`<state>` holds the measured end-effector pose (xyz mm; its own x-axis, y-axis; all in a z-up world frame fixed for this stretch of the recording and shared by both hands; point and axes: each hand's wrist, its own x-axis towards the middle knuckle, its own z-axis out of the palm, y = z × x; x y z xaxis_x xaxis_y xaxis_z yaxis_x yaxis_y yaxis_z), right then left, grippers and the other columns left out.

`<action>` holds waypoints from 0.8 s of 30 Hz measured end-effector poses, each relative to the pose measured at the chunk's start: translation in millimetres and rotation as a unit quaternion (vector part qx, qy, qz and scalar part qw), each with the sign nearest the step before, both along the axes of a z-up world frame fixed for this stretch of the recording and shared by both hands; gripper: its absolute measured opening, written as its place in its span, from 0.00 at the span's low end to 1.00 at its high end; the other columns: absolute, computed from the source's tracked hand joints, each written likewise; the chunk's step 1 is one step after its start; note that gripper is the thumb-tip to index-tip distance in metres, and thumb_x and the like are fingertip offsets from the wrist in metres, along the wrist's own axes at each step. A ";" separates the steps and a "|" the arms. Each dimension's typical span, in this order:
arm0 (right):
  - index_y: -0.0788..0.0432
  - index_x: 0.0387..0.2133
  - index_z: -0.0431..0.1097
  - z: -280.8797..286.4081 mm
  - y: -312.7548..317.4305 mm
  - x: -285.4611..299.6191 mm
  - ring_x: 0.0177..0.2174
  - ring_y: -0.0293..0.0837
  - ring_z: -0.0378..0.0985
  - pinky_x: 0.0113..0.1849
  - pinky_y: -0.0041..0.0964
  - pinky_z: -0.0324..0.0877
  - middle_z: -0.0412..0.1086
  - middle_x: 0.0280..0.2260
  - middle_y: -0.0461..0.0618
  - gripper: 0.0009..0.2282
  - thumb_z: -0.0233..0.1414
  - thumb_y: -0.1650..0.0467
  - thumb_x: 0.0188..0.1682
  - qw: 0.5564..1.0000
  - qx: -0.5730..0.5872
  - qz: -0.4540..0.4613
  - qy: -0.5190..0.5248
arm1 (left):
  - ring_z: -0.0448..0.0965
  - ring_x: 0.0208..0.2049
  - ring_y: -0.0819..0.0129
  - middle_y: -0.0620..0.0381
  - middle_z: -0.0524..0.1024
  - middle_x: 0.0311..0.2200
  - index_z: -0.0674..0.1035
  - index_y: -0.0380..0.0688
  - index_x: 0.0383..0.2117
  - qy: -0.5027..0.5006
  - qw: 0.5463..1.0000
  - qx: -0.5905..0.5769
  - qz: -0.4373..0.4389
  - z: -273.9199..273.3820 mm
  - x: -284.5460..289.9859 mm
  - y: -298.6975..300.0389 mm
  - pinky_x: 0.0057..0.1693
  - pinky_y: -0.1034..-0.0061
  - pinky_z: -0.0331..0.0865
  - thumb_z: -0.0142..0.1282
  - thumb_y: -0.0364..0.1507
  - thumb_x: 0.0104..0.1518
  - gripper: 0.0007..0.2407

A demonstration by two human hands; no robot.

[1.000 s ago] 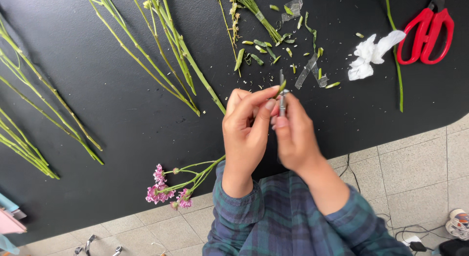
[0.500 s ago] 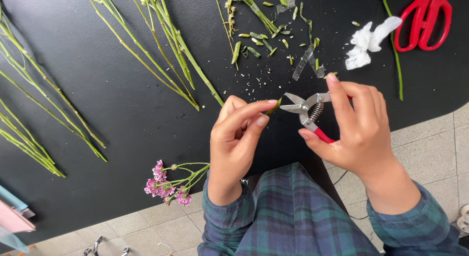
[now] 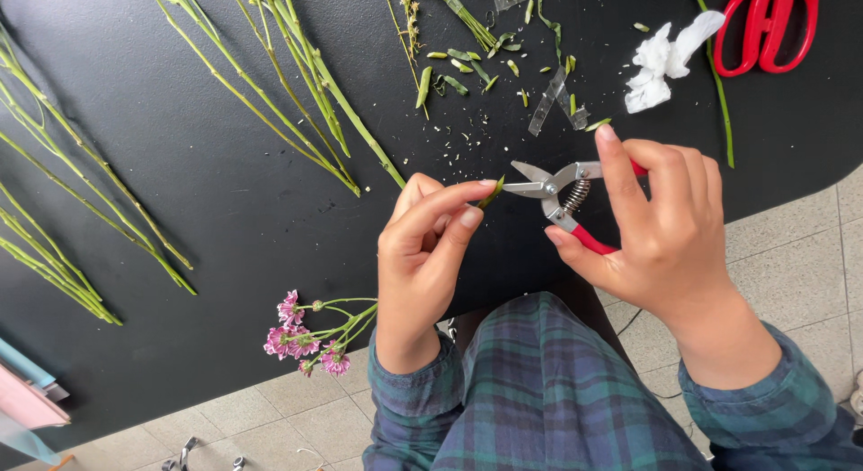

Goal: The person holds individual flowers and uses shears to trim the ends of the stems, occasionally wiping a stem with a cloth.

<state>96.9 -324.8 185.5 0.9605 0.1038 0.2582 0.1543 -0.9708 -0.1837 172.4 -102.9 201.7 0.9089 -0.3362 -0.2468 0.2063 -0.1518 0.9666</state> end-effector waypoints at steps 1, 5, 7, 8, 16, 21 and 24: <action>0.67 0.64 0.65 1.2 -0.3 -0.4 0.39 0.59 0.73 0.41 0.51 0.66 0.70 0.44 0.62 0.33 0.47 0.50 0.58 1.000 -0.011 0.002 0.002 | 0.63 0.33 0.77 0.64 0.60 0.31 0.83 0.50 0.47 -0.001 1.000 0.004 -0.003 0.4 -0.3 0.7 0.39 0.86 0.59 0.54 0.26 0.67 0.08; 0.66 0.62 0.68 5.6 -5.7 0.4 0.39 0.58 0.73 0.42 0.51 0.67 0.70 0.44 0.62 0.33 0.46 0.48 0.58 0.999 -0.047 0.011 -0.009 | 0.63 0.33 0.76 0.64 0.61 0.30 0.83 0.50 0.47 -0.004 1.000 0.003 -0.010 -2.3 -0.8 2.7 0.38 0.86 0.58 0.54 0.26 0.67 0.08; 0.66 0.62 0.67 5.6 -6.9 0.6 0.39 0.58 0.73 0.41 0.50 0.66 0.70 0.43 0.62 0.33 0.46 0.48 0.59 0.999 -0.051 0.016 -0.005 | 0.63 0.33 0.77 0.64 0.61 0.30 0.83 0.50 0.47 -0.005 1.000 0.001 -0.012 -4.1 -0.8 3.0 0.39 0.86 0.59 0.55 0.26 0.67 0.08; 0.66 0.62 0.67 5.5 -6.9 0.0 0.39 0.58 0.73 0.41 0.50 0.66 0.70 0.43 0.62 0.33 0.46 0.48 0.59 0.999 -0.051 0.016 -0.004 | 0.63 0.33 0.77 0.64 0.61 0.30 0.83 0.50 0.47 -0.004 1.000 0.001 -0.012 -3.6 -0.7 3.2 0.39 0.86 0.59 0.55 0.26 0.67 0.08; 0.72 0.67 0.56 -6.3 12.4 -2.8 0.42 0.61 0.69 0.47 0.53 0.68 0.65 0.45 0.65 0.31 0.53 0.62 0.56 0.977 0.184 0.020 0.105 | 0.63 0.32 0.78 0.65 0.61 0.29 0.83 0.49 0.48 0.008 1.000 0.003 -0.003 -7.1 2.6 0.2 0.39 0.85 0.59 0.55 0.23 0.66 0.09; 0.68 0.63 0.59 -32.8 51.7 -6.5 0.33 0.50 0.74 0.37 0.42 0.71 0.67 0.40 0.60 0.24 0.47 0.65 0.57 0.865 0.444 -0.103 0.211 | 0.65 0.31 0.77 0.64 0.60 0.27 0.83 0.47 0.48 -0.066 0.995 0.064 0.038 -26.1 5.6 -18.1 0.40 0.82 0.64 0.56 0.20 0.64 0.10; 0.72 0.58 0.65 -48.1 80.7 2.0 0.30 0.52 0.76 0.30 0.44 0.73 0.71 0.34 0.63 0.21 0.45 0.66 0.58 0.797 0.551 -0.157 0.192 | 0.69 0.30 0.73 0.61 0.60 0.26 0.83 0.44 0.48 -0.126 0.983 0.103 0.081 -44.1 4.3 -29.5 0.38 0.77 0.67 0.56 0.16 0.62 0.12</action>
